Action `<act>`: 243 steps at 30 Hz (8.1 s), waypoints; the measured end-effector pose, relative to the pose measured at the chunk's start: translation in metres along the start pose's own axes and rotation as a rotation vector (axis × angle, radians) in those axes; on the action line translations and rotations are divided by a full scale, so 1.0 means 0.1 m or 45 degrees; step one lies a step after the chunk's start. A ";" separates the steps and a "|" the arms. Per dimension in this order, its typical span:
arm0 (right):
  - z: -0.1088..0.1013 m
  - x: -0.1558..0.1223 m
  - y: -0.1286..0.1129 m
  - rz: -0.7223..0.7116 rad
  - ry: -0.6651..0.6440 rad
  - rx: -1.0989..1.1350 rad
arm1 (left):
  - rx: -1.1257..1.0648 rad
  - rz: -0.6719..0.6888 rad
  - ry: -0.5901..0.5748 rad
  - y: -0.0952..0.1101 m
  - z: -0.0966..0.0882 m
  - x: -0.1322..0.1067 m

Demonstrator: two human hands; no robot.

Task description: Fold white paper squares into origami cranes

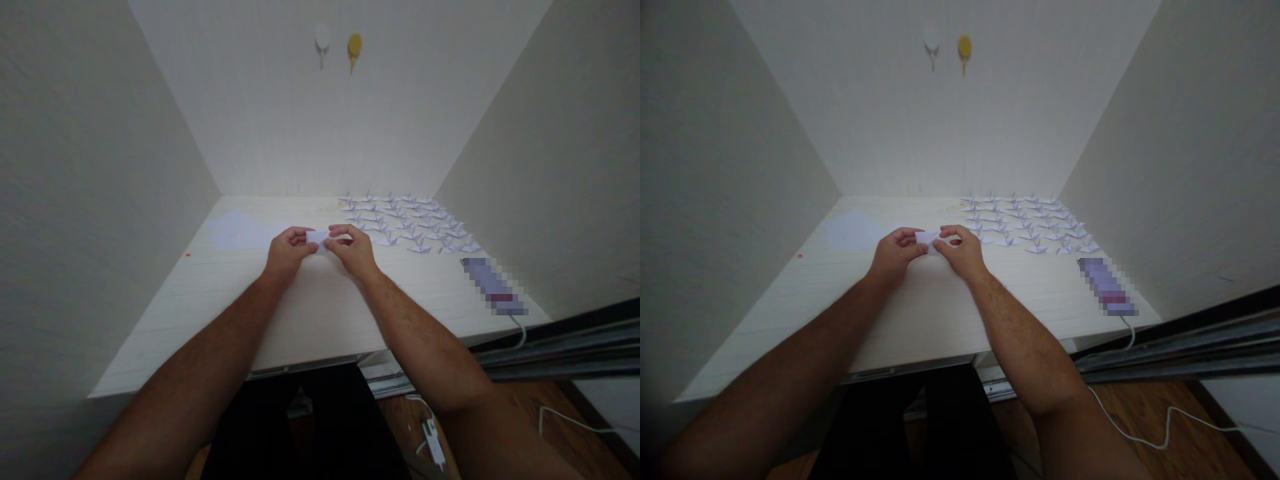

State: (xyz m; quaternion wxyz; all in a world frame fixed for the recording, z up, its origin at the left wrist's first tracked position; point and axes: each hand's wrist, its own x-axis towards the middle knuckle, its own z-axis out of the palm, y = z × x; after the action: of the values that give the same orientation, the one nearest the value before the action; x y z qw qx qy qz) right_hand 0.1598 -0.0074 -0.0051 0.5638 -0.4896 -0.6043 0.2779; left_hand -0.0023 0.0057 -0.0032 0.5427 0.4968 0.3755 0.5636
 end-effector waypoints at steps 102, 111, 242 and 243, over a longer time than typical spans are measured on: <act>-0.03 0.05 -0.07 0.208 0.029 0.142 | 0.153 -0.233 0.014 0.01 0.01 -0.01; -0.15 0.16 0.08 0.211 0.233 0.310 | 0.137 -0.181 0.052 0.08 -0.05 -0.02; 0.04 -0.01 -0.02 0.017 0.023 -0.040 | 0.158 -0.027 0.062 0.00 0.02 0.01; 0.04 -0.01 -0.02 0.007 0.008 -0.044 | 0.160 -0.038 0.055 0.01 0.02 0.01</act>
State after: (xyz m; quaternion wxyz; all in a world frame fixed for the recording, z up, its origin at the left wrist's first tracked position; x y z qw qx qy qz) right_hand 0.1552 -0.0083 -0.0042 0.5565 -0.5017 -0.6058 0.2675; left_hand -0.0004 0.0059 -0.0016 0.5105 0.5121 0.4290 0.5413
